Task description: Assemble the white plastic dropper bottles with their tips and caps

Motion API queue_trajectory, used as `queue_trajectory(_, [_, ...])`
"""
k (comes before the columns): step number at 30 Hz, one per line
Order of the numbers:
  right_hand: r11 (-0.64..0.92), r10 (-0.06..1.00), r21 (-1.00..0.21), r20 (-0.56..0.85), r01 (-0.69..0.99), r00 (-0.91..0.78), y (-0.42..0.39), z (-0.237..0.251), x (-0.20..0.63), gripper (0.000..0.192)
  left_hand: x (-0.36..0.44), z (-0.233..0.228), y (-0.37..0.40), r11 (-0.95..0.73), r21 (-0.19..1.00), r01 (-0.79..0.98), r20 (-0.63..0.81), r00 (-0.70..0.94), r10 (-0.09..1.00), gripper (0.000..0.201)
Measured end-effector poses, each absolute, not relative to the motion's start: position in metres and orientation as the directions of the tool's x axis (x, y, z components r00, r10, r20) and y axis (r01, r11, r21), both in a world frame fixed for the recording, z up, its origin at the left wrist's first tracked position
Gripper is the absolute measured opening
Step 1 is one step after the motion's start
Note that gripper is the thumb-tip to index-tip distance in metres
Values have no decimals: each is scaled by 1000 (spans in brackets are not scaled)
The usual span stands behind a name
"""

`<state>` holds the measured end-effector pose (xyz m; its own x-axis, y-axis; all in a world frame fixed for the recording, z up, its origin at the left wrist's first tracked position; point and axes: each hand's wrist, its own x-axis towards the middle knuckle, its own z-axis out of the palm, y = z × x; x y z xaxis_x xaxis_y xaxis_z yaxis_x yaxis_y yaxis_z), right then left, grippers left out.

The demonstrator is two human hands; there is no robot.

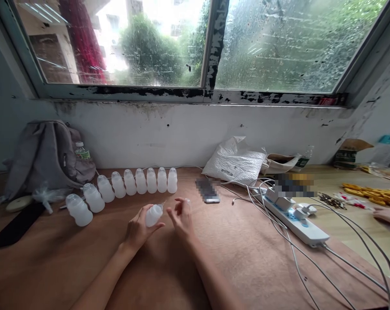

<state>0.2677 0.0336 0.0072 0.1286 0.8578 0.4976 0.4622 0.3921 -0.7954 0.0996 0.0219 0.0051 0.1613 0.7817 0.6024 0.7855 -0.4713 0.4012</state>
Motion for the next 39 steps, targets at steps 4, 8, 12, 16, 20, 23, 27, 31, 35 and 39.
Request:
queue_trajectory(4, [356, 925, -830, 379, 429, -35, 16, 15, 248, 27, 109, 0, 18, -537, 358, 764, 615, 240, 752, 34])
queue_trajectory(8, [332, 917, -827, 396, 453, 51, 10, 17, 243, 26, 121, -1, 11, -538, 393, 745, 584, 250, 772, 21])
queue_trajectory(12, [350, 894, -818, 437, 456, 98, 9, 20, 243, 31, 127, 7, 4, -483, 549, 682, 470, 226, 853, 21])
queue_trajectory(16, [384, 881, -810, 465, 442, 87, 8, 23, 244, 30, 125, 20, 1, -446, 670, 593, 360, 265, 895, 16])
queue_trajectory(20, [394, 888, -822, 456, 412, 61, 8, 25, 245, 29, 121, 26, 3, -382, 801, 460, 255, 315, 914, 20])
queue_trajectory(23, [400, 904, -846, 428, 352, 2, 5, 27, 246, 28, 116, 29, 5, -226, 940, 256, 88, 458, 885, 20])
queue_trajectory(27, [365, 928, -915, 342, 170, -150, 4, 30, 246, 25, 107, 30, 7, 147, 988, 54, -143, 685, 715, 18])
queue_trajectory(31, [310, 926, -950, 293, 35, -240, 13, 26, 252, 31, 98, 26, 9, 349, 932, -95, -170, 736, 656, 27])
queue_trajectory(35, [329, 943, -939, 321, 101, -88, 26, 18, 261, 29, 89, 25, 10, 395, 885, -245, -134, 679, 722, 36])
queue_trajectory(39, [254, 962, -967, 254, -8, -105, 25, 19, 262, 26, 85, 28, 11, 381, 911, -160, -194, 649, 736, 36])
